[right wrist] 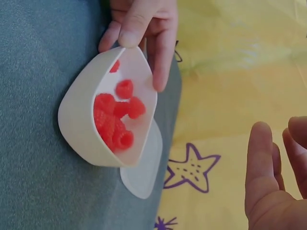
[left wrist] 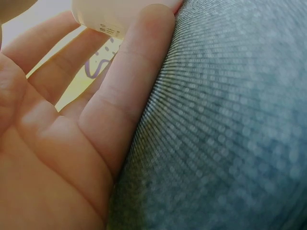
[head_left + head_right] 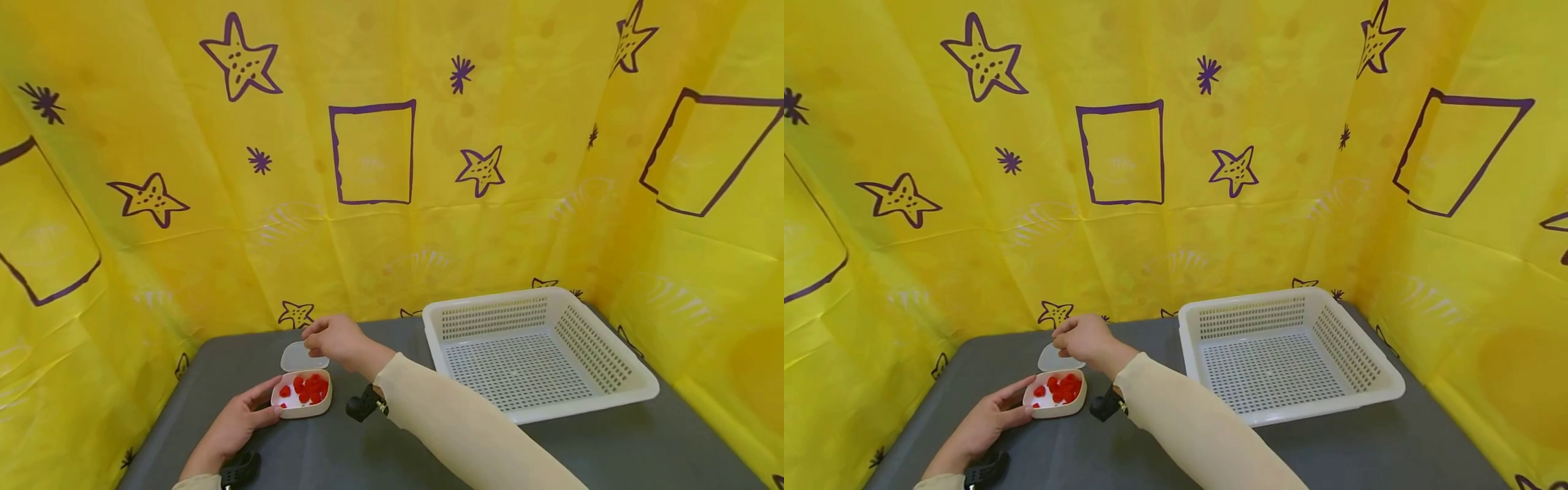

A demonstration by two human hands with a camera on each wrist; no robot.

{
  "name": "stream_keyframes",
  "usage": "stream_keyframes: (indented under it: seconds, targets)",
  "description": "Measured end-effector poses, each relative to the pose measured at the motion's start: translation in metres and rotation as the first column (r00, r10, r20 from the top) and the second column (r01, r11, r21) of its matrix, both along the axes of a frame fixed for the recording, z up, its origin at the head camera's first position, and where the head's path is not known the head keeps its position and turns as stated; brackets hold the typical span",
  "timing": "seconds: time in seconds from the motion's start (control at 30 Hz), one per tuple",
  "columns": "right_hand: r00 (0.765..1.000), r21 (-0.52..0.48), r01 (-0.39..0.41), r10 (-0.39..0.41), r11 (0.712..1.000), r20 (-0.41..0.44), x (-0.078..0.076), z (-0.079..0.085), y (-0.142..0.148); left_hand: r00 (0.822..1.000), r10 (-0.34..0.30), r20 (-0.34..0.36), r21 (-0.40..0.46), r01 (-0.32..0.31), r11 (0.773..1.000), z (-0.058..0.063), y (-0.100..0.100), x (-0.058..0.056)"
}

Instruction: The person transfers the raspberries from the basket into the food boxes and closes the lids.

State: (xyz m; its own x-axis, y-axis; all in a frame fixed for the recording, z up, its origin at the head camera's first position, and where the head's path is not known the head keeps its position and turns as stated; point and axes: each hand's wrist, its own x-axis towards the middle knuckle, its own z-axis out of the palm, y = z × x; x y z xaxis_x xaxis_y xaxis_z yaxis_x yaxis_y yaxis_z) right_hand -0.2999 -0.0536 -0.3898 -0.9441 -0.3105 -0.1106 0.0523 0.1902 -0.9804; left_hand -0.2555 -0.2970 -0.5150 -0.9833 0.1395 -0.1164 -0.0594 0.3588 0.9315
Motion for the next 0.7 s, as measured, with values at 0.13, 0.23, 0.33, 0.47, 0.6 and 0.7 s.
stream_keyframes:
  seconds: [0.13, 0.23, 0.33, 0.47, 0.6, 0.7]
  targets:
    - [1.000, -0.018, 0.026, -0.026, 1.000, 0.004, -0.003, 0.002, 0.007, 1.000, -0.004, -0.002, -0.021, 0.004, 1.000, -0.001, -0.001, -0.003]
    - [0.999, -0.040, 0.045, -0.045, 0.998, 0.002, -0.004, 0.002, 0.015, 1.000, -0.007, -0.001, -0.039, 0.007, 0.999, -0.004, -0.001, -0.005]
    - [0.998, -0.083, 0.059, -0.059, 0.995, 0.005, -0.003, 0.001, 0.022, 1.000, -0.005, 0.016, -0.034, 0.005, 0.999, -0.007, 0.000, -0.003]
    - [0.998, -0.125, 0.067, -0.068, 0.990, -0.007, 0.002, -0.001, 0.030, 0.999, -0.009, 0.039, 0.008, 0.008, 1.000, -0.010, 0.002, 0.001]
    - [0.994, -0.069, 0.062, -0.068, 0.996, -0.086, 0.008, 0.004, 0.041, 0.999, -0.015, 0.046, 0.052, 0.013, 0.999, -0.009, 0.004, 0.002]
    - [0.980, 0.032, 0.063, -0.056, 0.998, -0.191, 0.015, 0.010, 0.053, 0.999, -0.022, 0.048, 0.054, 0.019, 0.998, -0.007, 0.005, 0.001]
